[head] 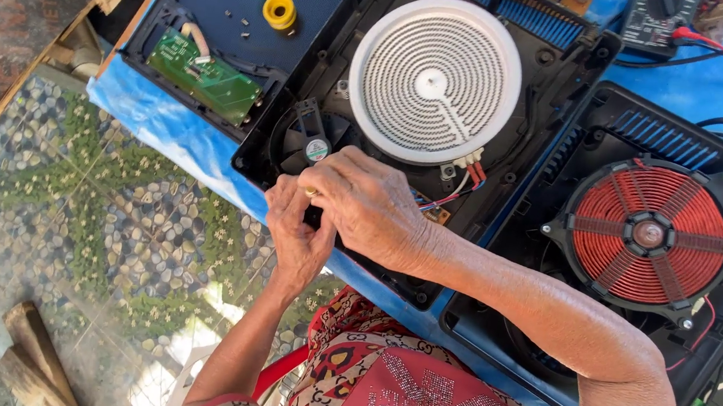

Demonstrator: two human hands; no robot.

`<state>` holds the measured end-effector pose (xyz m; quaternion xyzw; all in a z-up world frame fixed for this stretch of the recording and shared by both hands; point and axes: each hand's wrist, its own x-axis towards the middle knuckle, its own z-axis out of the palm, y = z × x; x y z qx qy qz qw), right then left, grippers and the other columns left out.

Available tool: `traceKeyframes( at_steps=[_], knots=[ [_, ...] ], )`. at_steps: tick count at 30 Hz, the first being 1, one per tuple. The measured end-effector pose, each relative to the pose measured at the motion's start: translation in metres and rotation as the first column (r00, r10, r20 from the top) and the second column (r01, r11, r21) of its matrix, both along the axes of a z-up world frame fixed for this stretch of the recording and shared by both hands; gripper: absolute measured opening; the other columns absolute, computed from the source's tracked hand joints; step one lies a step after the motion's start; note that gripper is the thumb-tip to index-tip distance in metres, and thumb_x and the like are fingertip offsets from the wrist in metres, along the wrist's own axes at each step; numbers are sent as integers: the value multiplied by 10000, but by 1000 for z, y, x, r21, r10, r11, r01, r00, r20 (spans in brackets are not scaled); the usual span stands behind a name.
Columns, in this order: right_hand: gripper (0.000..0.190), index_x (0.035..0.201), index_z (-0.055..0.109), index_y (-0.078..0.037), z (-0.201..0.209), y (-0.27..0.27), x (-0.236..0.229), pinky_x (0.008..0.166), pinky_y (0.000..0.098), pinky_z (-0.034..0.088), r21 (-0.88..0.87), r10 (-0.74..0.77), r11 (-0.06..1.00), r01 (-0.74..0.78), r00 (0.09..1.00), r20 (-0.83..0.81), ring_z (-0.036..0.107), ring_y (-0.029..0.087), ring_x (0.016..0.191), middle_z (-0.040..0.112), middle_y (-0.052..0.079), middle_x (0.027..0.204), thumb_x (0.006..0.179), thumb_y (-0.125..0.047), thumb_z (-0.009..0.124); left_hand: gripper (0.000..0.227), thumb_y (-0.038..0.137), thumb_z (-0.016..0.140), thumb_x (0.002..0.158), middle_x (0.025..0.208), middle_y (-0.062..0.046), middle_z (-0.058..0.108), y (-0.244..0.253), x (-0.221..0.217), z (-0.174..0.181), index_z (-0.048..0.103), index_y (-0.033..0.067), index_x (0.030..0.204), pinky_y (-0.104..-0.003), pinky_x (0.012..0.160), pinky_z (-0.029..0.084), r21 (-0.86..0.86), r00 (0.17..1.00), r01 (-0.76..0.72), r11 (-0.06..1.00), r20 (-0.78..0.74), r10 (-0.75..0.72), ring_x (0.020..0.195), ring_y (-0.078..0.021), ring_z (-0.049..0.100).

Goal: Inspecting and testing the internal components of an induction cooker using a voltage tester and manual inspection of the circuit board.

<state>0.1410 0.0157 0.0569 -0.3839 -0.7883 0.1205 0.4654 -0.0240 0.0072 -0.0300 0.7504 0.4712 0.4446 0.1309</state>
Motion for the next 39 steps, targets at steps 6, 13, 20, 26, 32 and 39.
traceKeyframes(
  at_steps=[6, 13, 20, 26, 32, 39],
  knots=[
    [104, 1115, 605, -124, 12, -1, 10, 682, 436, 544, 18, 4, 1000, -3, 999, -41, 560, 319, 867, 538, 43, 953, 1029, -182, 597, 50, 152, 748, 913, 848, -52, 750, 6, -9, -15, 741, 147, 863, -366, 843, 430, 37, 996, 55, 998, 64, -58, 772, -349, 623],
    [111, 1066, 638, -165, -12, 5, 6, 632, 420, 533, 20, -27, 999, 28, 999, -37, 538, 271, 829, 479, 0, 899, 994, -246, 664, 72, 57, 773, 894, 741, -129, 702, 8, 1, 15, 713, 96, 888, -353, 699, 439, -8, 989, 83, 996, 119, -82, 692, -486, 533],
    [322, 1206, 574, -154, -3, 3, 10, 686, 485, 571, -138, 14, 990, -30, 994, -109, 597, 348, 875, 552, 37, 878, 926, -144, 735, 114, 136, 802, 901, 816, -60, 712, 3, 11, 44, 700, 114, 945, -405, 822, 464, -22, 992, 102, 994, 83, -100, 784, -401, 641],
    [278, 1106, 608, -201, -29, 8, 8, 632, 439, 546, -188, -2, 981, -43, 972, -233, 616, 303, 779, 526, -17, 826, 910, -275, 792, 205, 120, 794, 920, 712, -31, 575, 12, -5, 14, 607, 120, 837, -417, 851, 431, -7, 996, 92, 996, 13, -92, 727, -361, 559],
    [219, 1045, 644, -180, -11, 10, 16, 669, 438, 567, -121, 36, 991, -57, 985, -170, 617, 316, 810, 554, 6, 856, 891, -176, 800, 156, 90, 794, 952, 764, -51, 583, 9, 8, 36, 642, 77, 919, -408, 847, 394, -10, 987, 146, 989, 65, -145, 727, -325, 500],
    [125, 1032, 699, -228, -2, 8, 18, 727, 442, 559, -193, 75, 976, -104, 986, -149, 588, 289, 864, 507, -2, 916, 941, -178, 768, 83, 17, 738, 968, 777, -116, 641, 11, 5, 40, 665, 50, 948, -426, 823, 397, 17, 982, 180, 984, 56, -181, 711, -403, 543]
  ],
)
